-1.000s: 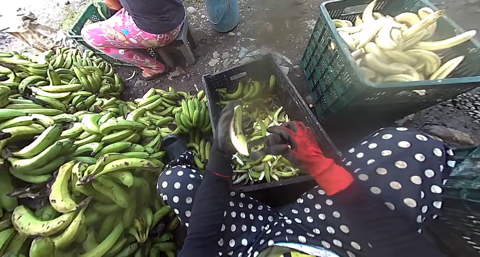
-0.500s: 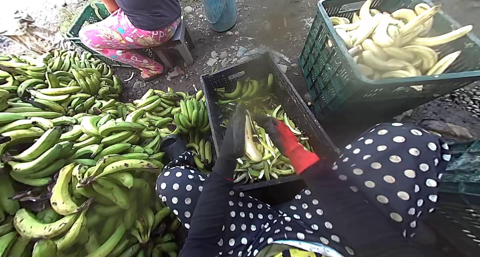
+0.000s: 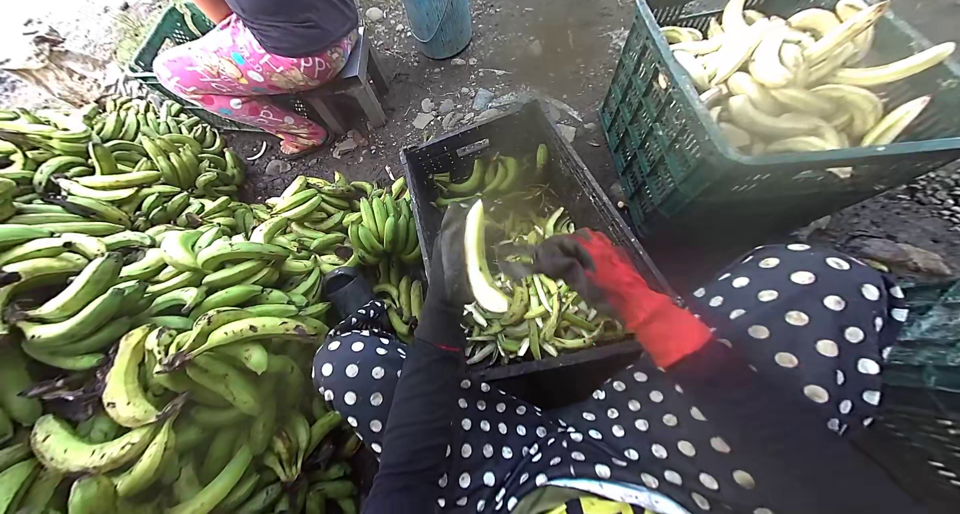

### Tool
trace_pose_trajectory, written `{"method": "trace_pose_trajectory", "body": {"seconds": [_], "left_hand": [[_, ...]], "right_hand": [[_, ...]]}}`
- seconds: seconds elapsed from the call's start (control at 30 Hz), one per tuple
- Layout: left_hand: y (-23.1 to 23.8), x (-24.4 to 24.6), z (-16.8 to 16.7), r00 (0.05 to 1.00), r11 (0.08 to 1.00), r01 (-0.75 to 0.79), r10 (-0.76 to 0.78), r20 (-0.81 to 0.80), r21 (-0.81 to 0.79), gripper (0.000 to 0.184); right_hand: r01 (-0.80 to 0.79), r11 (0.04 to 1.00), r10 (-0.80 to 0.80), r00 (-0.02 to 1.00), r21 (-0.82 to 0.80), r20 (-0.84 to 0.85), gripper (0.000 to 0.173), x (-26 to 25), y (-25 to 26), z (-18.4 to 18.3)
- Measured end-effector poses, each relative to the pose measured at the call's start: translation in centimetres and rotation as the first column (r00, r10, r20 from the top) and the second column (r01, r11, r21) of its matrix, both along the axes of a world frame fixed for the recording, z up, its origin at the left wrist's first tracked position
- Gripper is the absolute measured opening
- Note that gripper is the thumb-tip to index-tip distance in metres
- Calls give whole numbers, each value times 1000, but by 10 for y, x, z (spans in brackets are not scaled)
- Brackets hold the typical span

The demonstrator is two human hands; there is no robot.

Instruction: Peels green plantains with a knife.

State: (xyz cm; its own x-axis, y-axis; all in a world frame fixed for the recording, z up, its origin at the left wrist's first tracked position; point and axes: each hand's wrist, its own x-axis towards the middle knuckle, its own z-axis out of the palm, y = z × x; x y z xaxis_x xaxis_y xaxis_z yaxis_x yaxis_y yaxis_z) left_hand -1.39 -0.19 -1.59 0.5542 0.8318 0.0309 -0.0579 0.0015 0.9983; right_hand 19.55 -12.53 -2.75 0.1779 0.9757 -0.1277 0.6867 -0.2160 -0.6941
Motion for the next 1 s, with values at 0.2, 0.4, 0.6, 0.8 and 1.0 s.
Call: {"method": "trace_pose_trajectory", "body": {"seconds": [0.2,0.4,0.6,0.8,1.0], "left_hand": [[-32,7,28,954,970,-135,72,-291,-202,42],[-39,18,17,968,989,-24,-14,-249,-149,43],[-4,-12,-6,614,983,184,-96,-783,24,68],[-1,47,-17,370,884,461,-271,-888,-78,64],[19,189,66,926,937,349,-340,166,-29,52]], "right_hand": [[-46,986,73,984,-162,165,60,-19,-8,16],[296,940,-324,929,-168,-177,33,2,17,-12],[478,868,-277,686,130,-673,41,69,-10,28],[738,669,-183,275,85,-944,68,114,-65,41],[820,573,-100,92,18,-991,82,122,-67,49]]}}
